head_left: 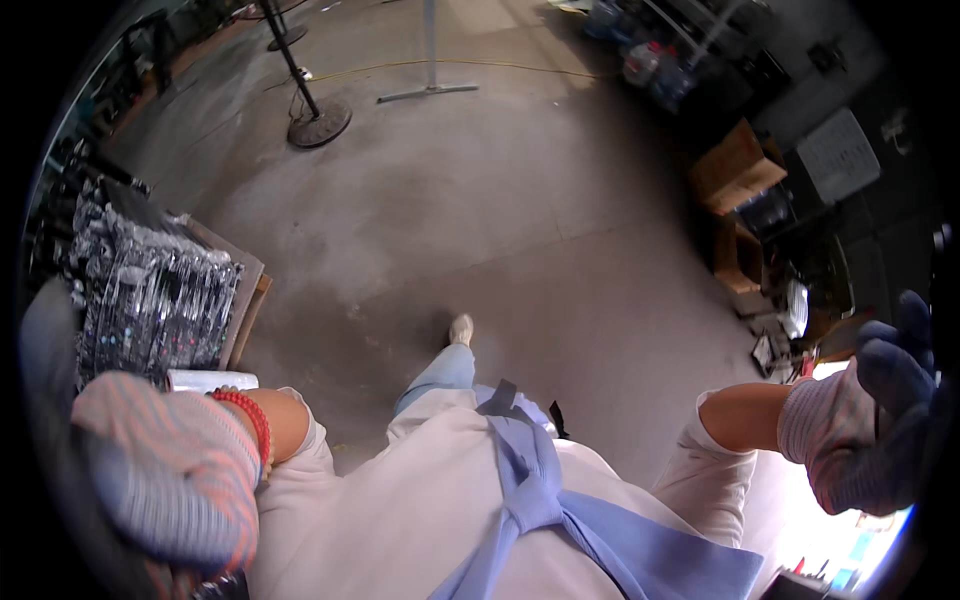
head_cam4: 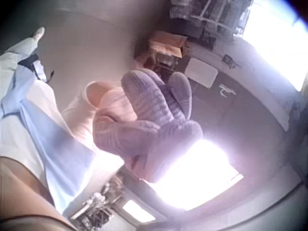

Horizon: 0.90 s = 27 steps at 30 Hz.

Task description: The person walks through a workshop area and approaches a metal bin filled with small black components. They use gloved hands to pick up, inspect, and sort the components within the bin, occasionally moving them between hands.

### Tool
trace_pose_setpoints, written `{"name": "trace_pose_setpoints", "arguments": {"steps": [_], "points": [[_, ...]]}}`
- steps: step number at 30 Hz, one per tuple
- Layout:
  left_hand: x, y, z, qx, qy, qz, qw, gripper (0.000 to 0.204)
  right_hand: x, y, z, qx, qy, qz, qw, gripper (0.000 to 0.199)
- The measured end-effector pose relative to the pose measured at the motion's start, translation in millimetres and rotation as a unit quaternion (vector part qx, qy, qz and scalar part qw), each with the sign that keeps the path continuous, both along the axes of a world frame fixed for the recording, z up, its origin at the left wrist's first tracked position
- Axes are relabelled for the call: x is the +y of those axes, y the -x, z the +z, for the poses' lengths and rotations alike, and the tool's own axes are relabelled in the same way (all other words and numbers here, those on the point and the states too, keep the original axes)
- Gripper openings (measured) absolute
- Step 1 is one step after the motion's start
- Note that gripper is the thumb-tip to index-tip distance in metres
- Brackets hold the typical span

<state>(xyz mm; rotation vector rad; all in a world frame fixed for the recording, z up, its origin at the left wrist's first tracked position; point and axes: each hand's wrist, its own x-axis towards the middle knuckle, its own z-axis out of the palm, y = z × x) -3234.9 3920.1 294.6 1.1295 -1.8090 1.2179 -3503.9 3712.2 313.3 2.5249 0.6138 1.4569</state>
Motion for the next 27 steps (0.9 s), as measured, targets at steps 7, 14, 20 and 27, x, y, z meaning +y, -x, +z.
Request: {"name": "trace_pose_setpoints", "arguments": {"steps": [7, 14, 20, 27], "points": [[-193, -132, -156, 0.417, -0.206, 0.179, 0.867, 0.031, -283, -147, -144, 0.04, -0.412, -0.204, 0.887, 0.023], [-439, -181, -276, 0.427, -0.545, 0.013, 0.721, 0.027, -392, -125, -320, 0.199, -0.763, -0.307, 0.533, 0.026], [-722, -219, -306, 0.141, -0.658, -0.119, 0.73, 0.027, -488, -112, -457, -0.216, -0.861, -0.259, 0.382, 0.016], [-941, -303, -284, 0.148, -0.632, -0.095, 0.755, 0.03, -805, -225, -426, -0.176, -0.823, -0.25, 0.479, 0.018]]}}
